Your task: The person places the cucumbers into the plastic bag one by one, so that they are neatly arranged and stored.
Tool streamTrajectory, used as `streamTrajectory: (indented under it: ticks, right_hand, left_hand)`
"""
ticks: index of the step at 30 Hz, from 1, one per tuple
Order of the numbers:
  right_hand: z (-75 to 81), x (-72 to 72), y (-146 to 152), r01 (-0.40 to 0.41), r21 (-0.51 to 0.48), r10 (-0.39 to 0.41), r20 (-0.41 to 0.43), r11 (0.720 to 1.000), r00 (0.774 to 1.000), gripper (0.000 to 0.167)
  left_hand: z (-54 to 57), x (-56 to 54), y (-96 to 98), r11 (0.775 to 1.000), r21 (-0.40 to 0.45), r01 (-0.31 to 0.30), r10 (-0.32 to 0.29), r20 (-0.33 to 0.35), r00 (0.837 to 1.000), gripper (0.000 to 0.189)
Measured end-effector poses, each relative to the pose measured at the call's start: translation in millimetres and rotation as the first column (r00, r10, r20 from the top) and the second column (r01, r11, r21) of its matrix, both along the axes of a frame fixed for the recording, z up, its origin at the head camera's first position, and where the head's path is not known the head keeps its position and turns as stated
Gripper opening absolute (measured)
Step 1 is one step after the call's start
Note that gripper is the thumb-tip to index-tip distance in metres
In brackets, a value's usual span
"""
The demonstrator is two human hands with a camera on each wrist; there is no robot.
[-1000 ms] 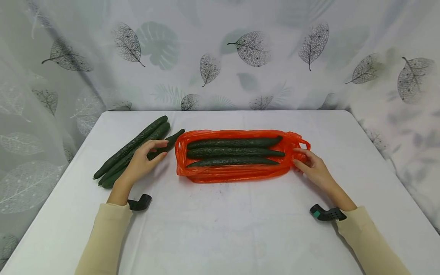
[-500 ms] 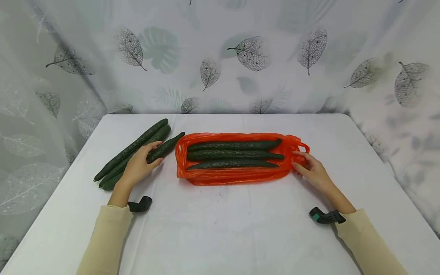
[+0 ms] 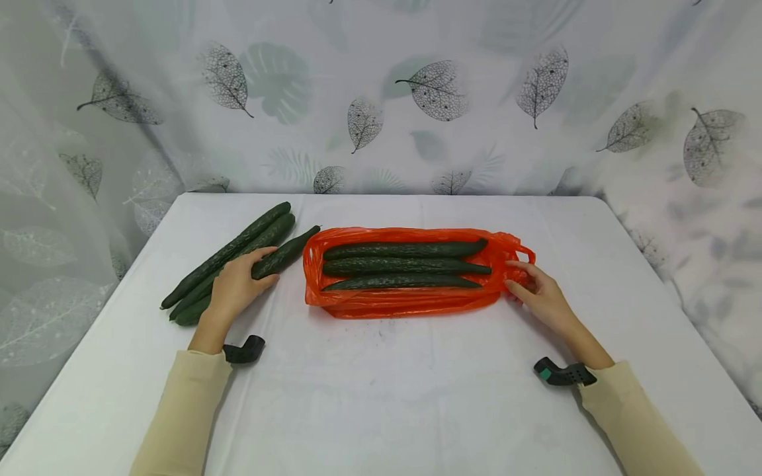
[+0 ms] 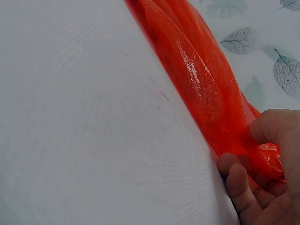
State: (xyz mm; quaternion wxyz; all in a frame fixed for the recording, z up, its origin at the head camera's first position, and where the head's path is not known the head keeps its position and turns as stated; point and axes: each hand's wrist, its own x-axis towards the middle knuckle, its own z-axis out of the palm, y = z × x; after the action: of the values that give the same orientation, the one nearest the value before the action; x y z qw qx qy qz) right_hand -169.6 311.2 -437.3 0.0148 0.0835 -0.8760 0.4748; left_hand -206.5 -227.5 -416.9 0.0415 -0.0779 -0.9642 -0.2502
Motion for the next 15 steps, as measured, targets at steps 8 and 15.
streamTrajectory:
  ticks: [8,15]
  right_hand:
    - [-1.1,1.0,0.8,0.012,0.016,-0.012,0.005,1.0,1.0,0.042]
    - [-1.0,-0.5,-0.1,0.012,0.009,-0.012,0.01,1.0,1.0,0.042]
  left_hand:
    - [-0.7,-1.5,-1.1,0.999,-0.03,-0.041,0.039,-0.061,0.997,0.054]
    - [-0.9,-0.7,-3.2,0.999,-0.001,-0.051,0.051,-0.093,0.994,0.053]
